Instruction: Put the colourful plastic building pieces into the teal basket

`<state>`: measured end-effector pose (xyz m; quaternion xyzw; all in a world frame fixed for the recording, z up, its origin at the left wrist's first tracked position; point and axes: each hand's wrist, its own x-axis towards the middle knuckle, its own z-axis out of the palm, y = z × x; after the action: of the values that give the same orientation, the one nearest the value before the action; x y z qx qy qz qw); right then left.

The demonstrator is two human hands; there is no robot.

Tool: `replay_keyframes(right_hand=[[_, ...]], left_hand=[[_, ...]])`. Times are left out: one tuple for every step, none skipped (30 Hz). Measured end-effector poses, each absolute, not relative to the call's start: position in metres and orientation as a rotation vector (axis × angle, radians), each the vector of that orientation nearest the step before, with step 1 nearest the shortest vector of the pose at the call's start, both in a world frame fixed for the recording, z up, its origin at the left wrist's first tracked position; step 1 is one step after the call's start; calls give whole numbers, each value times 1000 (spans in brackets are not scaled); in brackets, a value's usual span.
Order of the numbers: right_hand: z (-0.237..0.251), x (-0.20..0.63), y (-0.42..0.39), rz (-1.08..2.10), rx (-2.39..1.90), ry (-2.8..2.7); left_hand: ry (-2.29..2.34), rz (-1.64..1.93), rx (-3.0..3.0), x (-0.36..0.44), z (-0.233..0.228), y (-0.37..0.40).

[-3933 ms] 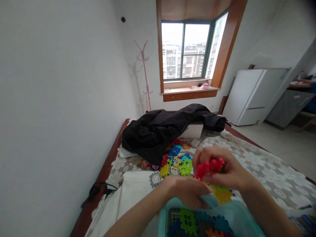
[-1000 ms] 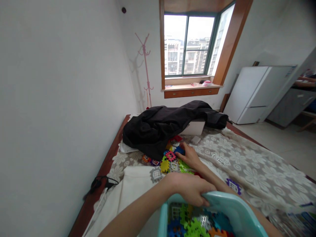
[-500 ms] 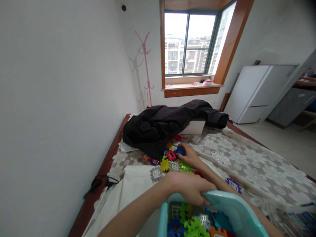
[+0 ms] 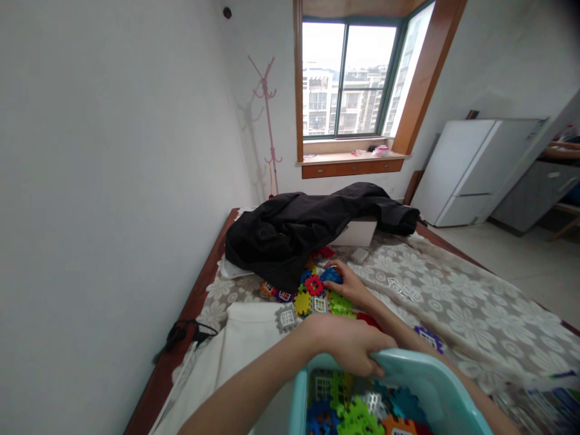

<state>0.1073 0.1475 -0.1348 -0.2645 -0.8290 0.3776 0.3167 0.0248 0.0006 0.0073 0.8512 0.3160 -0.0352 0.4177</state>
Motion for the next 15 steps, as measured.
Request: replay_keyframes(right_hand=[[-134, 108, 148, 1007, -690, -2161], [-133, 108, 149, 1016, -688, -2139], [-132, 109, 150, 1021, -689, -2118], [-131, 110, 151, 1021, -692, -2099], [-130, 111, 153, 1020, -696, -2080], [-130, 112, 154, 1019, -699, -2065], [-129, 113, 155, 1019, -701, -2054], [-129, 113, 156, 1020, -700, -2049], [-128, 114, 156, 1021, -696, -2049], [-127, 114, 156, 1023, -691, -2053], [-127, 114, 155, 1024, -686, -2060], [-126, 114, 154, 1025, -683, -2069], [-126, 113, 153, 1026, -683, -2077], [-126, 112, 152, 1028, -685, -2086], [-126, 111, 150, 1031, -690, -2094]], left_hand=[[790, -84, 2135, 25, 7, 1], [783, -79, 2136, 25, 7, 1], [775, -72, 2139, 24, 6, 1], [766, -63, 2142, 24, 5, 2], [756, -56, 2142, 24, 4, 2], [747, -51, 2141, 24, 3, 3], [740, -48, 2139, 24, 2, 3], [738, -47, 2137, 24, 1, 3], [738, -48, 2136, 24, 1, 3], [738, -48, 2135, 24, 1, 3], [737, -46, 2134, 24, 0, 3], [738, -45, 2134, 24, 0, 3], [737, -46, 2133, 24, 1, 3], [736, -50, 2132, 24, 1, 3], [738, -57, 2130, 24, 2, 3]])
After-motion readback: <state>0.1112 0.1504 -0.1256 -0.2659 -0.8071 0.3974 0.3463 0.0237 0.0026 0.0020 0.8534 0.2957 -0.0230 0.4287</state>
